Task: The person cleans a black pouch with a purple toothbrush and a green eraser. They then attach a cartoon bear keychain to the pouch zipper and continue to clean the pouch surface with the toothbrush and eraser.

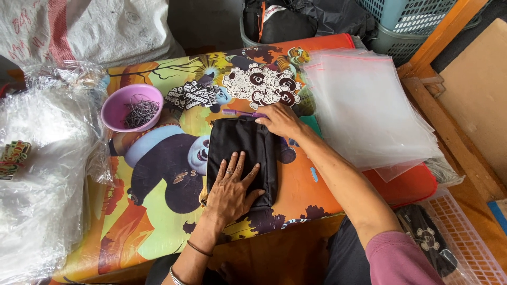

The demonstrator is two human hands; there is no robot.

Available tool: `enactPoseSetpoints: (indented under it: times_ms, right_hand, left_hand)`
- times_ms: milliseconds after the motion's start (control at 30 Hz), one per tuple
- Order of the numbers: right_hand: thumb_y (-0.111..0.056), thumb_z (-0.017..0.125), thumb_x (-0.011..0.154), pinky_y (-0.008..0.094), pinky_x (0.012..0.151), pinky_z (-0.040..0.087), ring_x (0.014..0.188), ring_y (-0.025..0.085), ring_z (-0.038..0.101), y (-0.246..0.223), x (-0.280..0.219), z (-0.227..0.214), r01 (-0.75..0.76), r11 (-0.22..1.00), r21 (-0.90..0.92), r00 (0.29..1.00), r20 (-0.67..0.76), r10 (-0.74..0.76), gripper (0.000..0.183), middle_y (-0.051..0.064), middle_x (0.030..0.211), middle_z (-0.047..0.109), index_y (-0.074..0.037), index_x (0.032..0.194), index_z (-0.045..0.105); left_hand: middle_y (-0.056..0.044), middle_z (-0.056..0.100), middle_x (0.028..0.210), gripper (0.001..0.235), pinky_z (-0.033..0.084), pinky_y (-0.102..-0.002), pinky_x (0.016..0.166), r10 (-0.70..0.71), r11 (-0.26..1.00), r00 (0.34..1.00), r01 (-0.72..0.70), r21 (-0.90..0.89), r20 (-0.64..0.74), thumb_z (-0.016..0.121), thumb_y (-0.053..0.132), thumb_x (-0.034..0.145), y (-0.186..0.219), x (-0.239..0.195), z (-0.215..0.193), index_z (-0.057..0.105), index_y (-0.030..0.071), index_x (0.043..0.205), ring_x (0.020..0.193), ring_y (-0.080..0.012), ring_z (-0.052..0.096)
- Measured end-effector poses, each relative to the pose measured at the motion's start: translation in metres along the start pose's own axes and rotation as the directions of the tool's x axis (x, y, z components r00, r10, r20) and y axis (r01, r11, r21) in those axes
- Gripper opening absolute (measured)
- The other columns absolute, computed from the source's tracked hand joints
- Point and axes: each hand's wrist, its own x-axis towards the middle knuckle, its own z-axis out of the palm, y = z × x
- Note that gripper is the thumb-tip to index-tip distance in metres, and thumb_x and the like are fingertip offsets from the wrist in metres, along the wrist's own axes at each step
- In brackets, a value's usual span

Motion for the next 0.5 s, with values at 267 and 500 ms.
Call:
enactPoseSetpoints:
  times_ms: [267, 500]
  right_hand:
    - [-0.042, 0.070, 0.093, 0.051, 0.081, 0.052, 0.096, 0.044, 0.070, -0.009, -0.007, -0.014, -0.054, 0.989, 0.138, 0.998, -0.037, 0.059, 0.035, 0.023, 0.095, 0.071, -0.013, 0.112, 0.067]
    - [-0.027, 0.061, 0.097, 0.053, 0.079, 0.055, 0.091, 0.045, 0.071, -0.013, -0.061, -0.036, 0.053, 0.992, -0.115, 0.993, 0.115, -0.039, 0.020, 0.021, 0.087, 0.072, -0.011, 0.089, 0.069]
  left_hand:
    - [-0.018, 0.027, 0.166, 0.076, 0.010, -0.053, 0.125, -0.006, 0.999, 1.000, 0.007, -0.037, 0.014, 0.053, 0.065, 0.092, 0.000, -0.001, -0.007, 0.042, 0.026, 0.155, 0.154, -0.0340, 0.020]
    - [-0.023, 0.024, 0.166, 0.096, 0.016, -0.051, 0.126, -0.050, 0.998, 0.999, 0.050, 0.026, -0.002, 0.056, 0.076, 0.085, -0.002, 0.001, -0.003, 0.040, 0.011, 0.155, 0.155, -0.0373, 0.021]
